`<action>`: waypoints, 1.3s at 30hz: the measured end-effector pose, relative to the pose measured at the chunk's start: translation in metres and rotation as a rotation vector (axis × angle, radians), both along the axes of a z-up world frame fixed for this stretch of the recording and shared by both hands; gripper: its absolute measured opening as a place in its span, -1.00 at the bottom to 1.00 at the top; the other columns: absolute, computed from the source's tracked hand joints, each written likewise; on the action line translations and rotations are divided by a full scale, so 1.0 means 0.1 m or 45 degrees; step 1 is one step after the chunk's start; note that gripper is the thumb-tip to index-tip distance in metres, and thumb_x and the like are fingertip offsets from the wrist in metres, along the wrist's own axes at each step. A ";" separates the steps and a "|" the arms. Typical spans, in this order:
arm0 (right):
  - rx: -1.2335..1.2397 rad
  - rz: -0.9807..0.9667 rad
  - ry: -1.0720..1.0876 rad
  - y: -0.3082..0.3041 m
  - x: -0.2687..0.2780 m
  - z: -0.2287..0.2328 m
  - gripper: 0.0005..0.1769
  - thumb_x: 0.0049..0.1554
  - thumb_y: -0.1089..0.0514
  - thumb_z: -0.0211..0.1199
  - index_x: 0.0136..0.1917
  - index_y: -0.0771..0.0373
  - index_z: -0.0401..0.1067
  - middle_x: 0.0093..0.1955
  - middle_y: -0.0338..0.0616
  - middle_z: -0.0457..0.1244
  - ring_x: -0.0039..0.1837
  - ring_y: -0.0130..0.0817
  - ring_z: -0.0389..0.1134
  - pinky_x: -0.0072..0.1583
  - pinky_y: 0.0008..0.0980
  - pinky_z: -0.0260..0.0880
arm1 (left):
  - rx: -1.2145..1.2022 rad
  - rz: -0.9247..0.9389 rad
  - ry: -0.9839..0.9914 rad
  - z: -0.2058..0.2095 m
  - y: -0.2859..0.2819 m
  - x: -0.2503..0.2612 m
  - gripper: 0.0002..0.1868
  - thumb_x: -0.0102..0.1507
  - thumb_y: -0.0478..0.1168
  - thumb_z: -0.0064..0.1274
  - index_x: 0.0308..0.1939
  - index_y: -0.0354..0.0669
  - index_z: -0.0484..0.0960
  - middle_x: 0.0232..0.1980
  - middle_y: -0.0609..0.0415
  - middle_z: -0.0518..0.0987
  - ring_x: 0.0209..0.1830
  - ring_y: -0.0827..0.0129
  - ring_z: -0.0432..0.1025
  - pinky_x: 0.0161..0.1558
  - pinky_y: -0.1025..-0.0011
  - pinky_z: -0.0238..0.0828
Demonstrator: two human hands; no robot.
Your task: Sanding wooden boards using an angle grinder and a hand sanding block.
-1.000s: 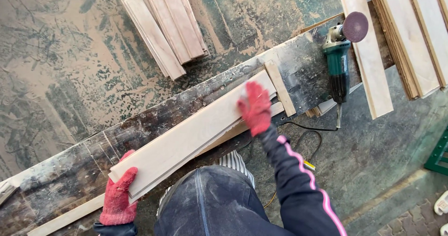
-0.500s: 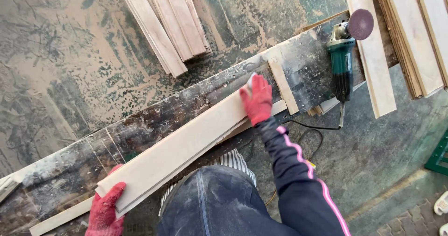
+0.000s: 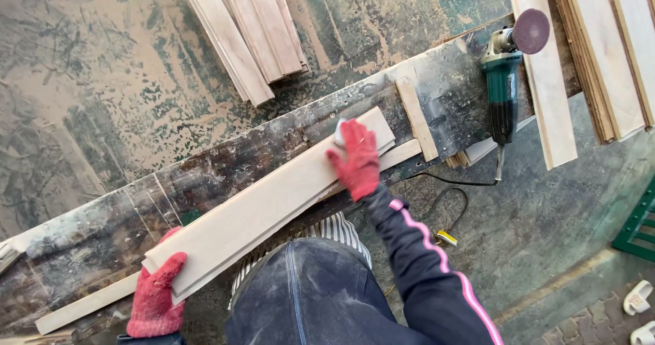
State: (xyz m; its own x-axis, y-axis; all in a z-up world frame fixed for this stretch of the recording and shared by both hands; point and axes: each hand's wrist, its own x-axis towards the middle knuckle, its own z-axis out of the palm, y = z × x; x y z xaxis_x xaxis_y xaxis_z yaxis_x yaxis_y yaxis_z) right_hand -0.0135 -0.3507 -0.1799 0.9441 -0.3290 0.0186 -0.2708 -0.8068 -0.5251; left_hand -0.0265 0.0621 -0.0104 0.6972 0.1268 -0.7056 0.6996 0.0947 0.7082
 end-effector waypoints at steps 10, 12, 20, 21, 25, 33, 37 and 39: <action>-0.097 0.125 -0.189 0.31 -0.17 0.13 -0.15 0.31 -0.42 -0.41 0.43 0.27 0.25 0.64 0.10 -0.05 0.64 0.08 -0.08 0.59 0.13 -0.25 | 0.025 0.033 0.001 0.02 -0.06 -0.05 -0.32 0.19 -0.45 -0.10 0.45 -0.17 0.39 0.33 -0.17 0.47 0.12 0.08 0.41 0.06 0.29 0.36; -0.066 0.168 -0.150 0.03 -0.24 -0.14 -0.12 0.29 -0.47 -0.47 0.29 0.12 0.47 0.66 -0.04 -0.06 0.68 -0.01 -0.15 0.60 0.10 -0.33 | 0.019 0.036 0.003 -0.03 0.00 -0.09 -0.33 0.20 -0.47 -0.10 0.44 -0.19 0.40 0.31 -0.18 0.48 0.10 0.09 0.42 0.05 0.31 0.37; 0.024 -0.059 -0.331 0.12 -0.45 0.03 -0.19 0.25 -0.23 0.05 0.47 0.49 0.19 0.52 0.29 0.10 0.52 0.28 0.09 0.51 0.14 -0.03 | -0.016 0.007 -0.035 -0.02 0.04 -0.09 -0.34 0.16 -0.43 -0.03 0.39 -0.13 0.46 0.26 -0.18 0.53 -0.03 0.05 0.48 -0.09 0.29 0.48; 0.028 -0.049 -0.321 -0.05 -0.42 -0.08 -0.19 0.25 -0.23 0.05 0.47 0.49 0.19 0.52 0.29 0.10 0.52 0.28 0.09 0.51 0.14 -0.03 | -0.013 0.018 -0.026 0.02 0.02 -0.12 -0.34 0.16 -0.43 -0.03 0.39 -0.13 0.46 0.26 -0.18 0.53 -0.03 0.05 0.48 -0.09 0.29 0.48; -0.143 -0.228 0.120 -0.44 -0.30 -0.39 -0.08 0.28 -0.44 -0.44 0.60 0.23 0.03 0.61 0.13 -0.03 0.62 0.11 -0.05 0.58 0.03 -0.23 | 0.023 0.019 -0.043 0.07 -0.03 -0.05 -0.36 0.19 -0.44 -0.05 0.41 -0.20 0.44 0.29 -0.11 0.50 0.09 0.17 0.41 0.06 0.37 0.35; -0.078 -0.153 -0.182 -0.18 -0.44 -0.32 -0.25 0.32 -0.32 -0.18 0.55 0.21 0.19 0.59 0.05 0.08 0.60 0.10 0.06 0.58 0.16 -0.11 | 0.003 0.026 -0.030 0.06 -0.04 -0.05 -0.35 0.19 -0.46 -0.12 0.41 -0.23 0.39 0.34 -0.12 0.45 0.19 0.11 0.36 0.16 0.29 0.30; 0.027 -0.400 -0.015 0.06 -0.49 -0.19 -0.15 0.25 -0.32 -0.16 0.59 0.29 0.02 0.61 0.22 -0.05 0.61 0.18 -0.08 0.57 0.06 -0.21 | 0.069 -0.007 -0.039 0.04 0.01 -0.09 -0.35 0.21 -0.45 -0.08 0.43 -0.19 0.42 0.30 -0.14 0.50 0.09 0.12 0.41 0.02 0.32 0.37; -0.009 -0.362 -0.273 0.24 -0.39 -0.05 -0.20 0.24 -0.14 0.12 0.53 0.45 0.12 0.53 0.37 0.06 0.55 0.35 0.04 0.53 0.11 -0.01 | 0.044 -0.007 -0.062 0.05 -0.08 -0.01 -0.35 0.21 -0.46 -0.10 0.43 -0.21 0.42 0.29 -0.18 0.49 0.07 0.08 0.41 0.01 0.29 0.38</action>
State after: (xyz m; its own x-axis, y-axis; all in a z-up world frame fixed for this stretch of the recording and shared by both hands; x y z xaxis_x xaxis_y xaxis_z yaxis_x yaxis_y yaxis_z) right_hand -0.0527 -0.3272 -0.1845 0.7890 -0.5776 0.2096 -0.3693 -0.7185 -0.5894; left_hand -0.0274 0.0539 -0.0056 0.7313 0.1467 -0.6660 0.6646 0.0661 0.7443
